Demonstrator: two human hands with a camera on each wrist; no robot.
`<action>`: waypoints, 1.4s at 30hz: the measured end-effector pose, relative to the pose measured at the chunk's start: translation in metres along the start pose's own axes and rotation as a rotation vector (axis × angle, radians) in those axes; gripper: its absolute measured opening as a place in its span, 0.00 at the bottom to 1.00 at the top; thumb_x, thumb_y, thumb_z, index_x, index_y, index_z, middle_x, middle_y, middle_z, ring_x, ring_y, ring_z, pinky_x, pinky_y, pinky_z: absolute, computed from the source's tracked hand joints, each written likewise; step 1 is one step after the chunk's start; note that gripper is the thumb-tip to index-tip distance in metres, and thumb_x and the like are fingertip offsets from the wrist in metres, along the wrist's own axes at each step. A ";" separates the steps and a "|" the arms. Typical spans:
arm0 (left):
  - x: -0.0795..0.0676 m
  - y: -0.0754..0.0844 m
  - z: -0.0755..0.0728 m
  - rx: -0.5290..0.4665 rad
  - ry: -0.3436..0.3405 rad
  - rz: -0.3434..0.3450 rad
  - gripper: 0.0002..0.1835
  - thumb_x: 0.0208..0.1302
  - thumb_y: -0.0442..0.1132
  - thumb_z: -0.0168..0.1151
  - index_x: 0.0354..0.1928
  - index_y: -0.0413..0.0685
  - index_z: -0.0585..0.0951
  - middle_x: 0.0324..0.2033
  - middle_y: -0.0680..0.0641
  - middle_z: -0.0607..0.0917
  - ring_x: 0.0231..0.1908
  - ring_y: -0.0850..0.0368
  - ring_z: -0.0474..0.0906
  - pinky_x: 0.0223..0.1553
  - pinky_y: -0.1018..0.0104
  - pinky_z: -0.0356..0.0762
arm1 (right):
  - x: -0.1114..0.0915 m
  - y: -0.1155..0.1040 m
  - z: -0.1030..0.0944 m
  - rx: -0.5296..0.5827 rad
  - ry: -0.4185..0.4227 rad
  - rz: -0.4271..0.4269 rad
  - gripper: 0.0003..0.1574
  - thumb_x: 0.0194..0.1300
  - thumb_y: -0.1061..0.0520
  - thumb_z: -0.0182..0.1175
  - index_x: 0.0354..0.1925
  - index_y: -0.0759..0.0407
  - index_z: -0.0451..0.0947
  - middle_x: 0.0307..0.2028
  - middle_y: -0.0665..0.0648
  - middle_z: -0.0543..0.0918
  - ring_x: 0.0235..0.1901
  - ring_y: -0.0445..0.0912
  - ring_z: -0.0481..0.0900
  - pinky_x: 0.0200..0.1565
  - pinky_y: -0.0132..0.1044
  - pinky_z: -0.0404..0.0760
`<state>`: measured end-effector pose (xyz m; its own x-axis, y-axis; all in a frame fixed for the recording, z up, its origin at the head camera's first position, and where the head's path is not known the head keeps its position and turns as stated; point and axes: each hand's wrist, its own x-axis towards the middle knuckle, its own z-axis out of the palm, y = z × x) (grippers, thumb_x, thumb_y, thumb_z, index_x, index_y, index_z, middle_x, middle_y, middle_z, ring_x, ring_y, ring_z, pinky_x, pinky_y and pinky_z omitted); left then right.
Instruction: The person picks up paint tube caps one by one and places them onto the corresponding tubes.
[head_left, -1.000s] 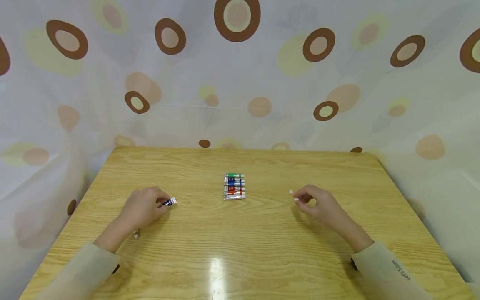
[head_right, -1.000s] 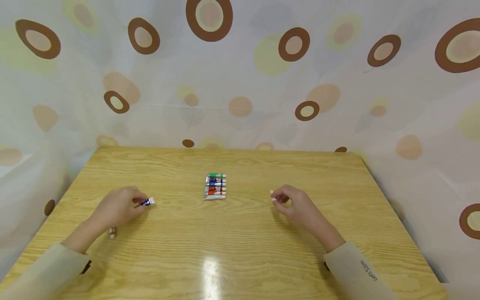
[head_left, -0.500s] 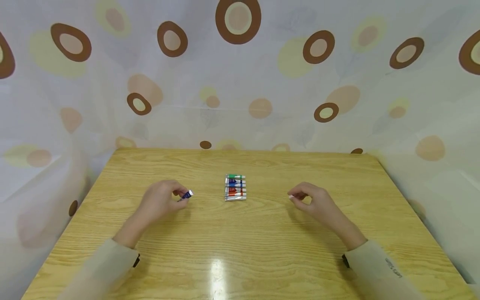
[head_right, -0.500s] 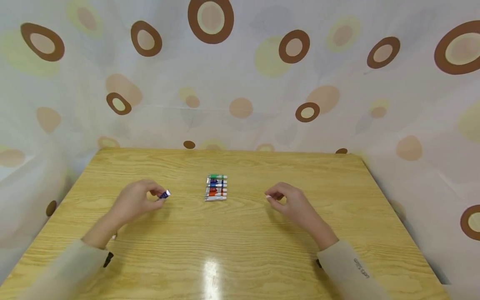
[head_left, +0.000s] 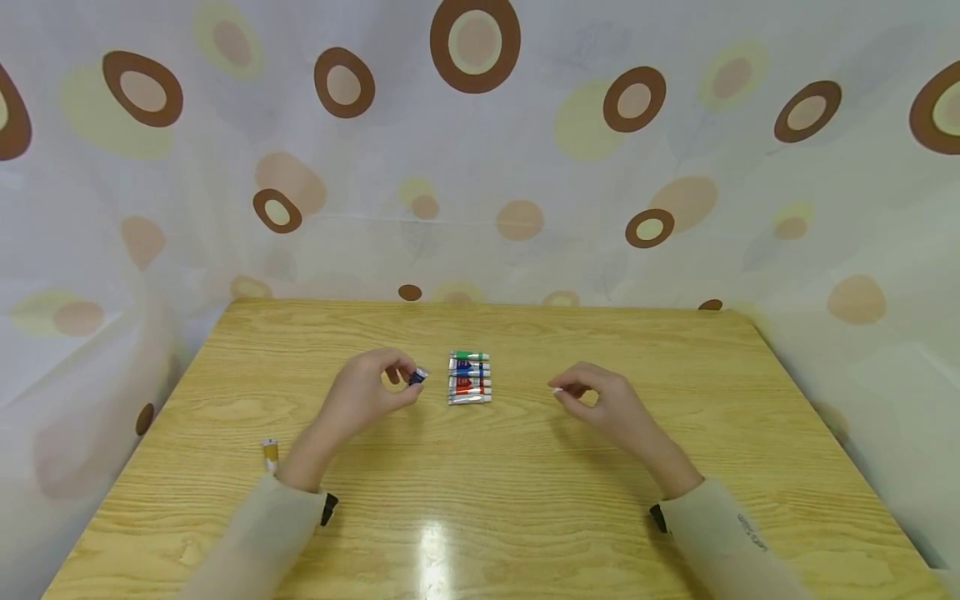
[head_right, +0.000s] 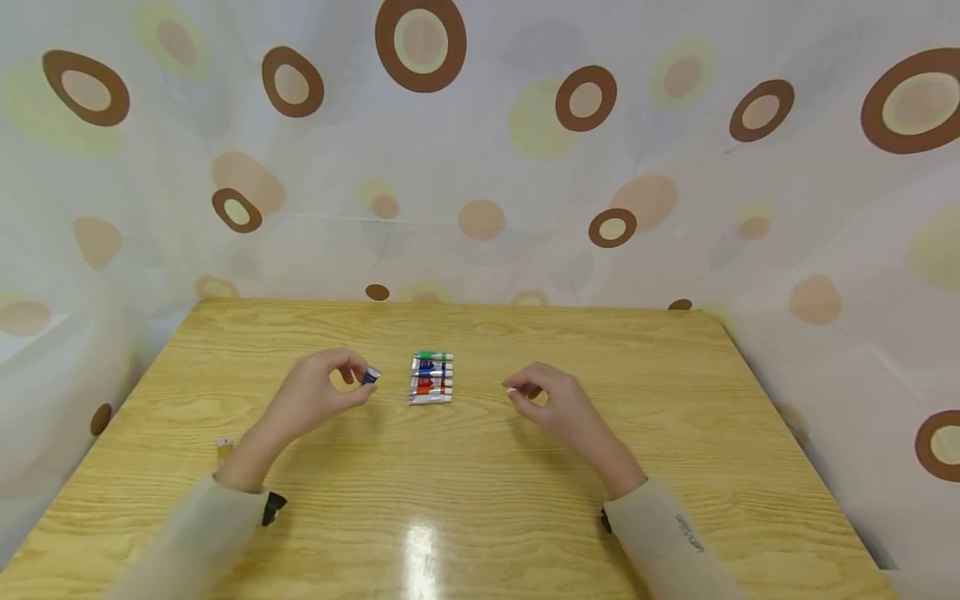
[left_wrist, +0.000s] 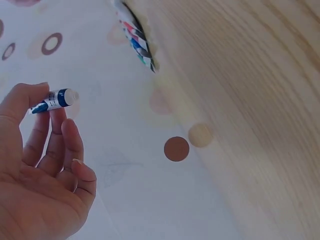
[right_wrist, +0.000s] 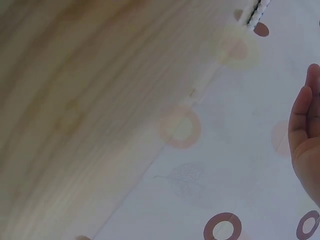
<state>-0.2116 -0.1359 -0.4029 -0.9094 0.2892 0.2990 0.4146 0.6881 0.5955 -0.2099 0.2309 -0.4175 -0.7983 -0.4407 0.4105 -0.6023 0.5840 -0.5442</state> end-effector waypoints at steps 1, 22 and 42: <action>0.002 0.002 0.002 -0.024 0.007 0.006 0.07 0.60 0.39 0.75 0.36 0.50 0.85 0.34 0.52 0.88 0.35 0.58 0.80 0.36 0.67 0.76 | 0.001 -0.001 0.001 0.005 0.009 -0.006 0.09 0.68 0.64 0.67 0.45 0.54 0.87 0.39 0.49 0.88 0.36 0.38 0.84 0.40 0.41 0.87; 0.013 0.040 0.024 -0.347 0.032 0.014 0.10 0.64 0.34 0.72 0.45 0.44 0.83 0.41 0.45 0.89 0.39 0.55 0.88 0.39 0.69 0.83 | 0.018 -0.031 0.018 0.073 0.033 0.010 0.10 0.68 0.63 0.67 0.47 0.55 0.88 0.40 0.50 0.89 0.38 0.41 0.85 0.41 0.33 0.86; 0.009 0.059 0.039 -0.684 0.045 -0.030 0.07 0.66 0.37 0.72 0.43 0.45 0.84 0.45 0.42 0.88 0.45 0.54 0.90 0.45 0.68 0.88 | 0.024 -0.057 0.020 0.111 0.158 -0.031 0.08 0.66 0.64 0.69 0.44 0.56 0.87 0.37 0.52 0.89 0.35 0.43 0.86 0.40 0.36 0.87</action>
<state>-0.1970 -0.0664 -0.3940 -0.9247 0.2383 0.2969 0.3306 0.1162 0.9366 -0.1945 0.1730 -0.3916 -0.7747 -0.3401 0.5331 -0.6299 0.4895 -0.6030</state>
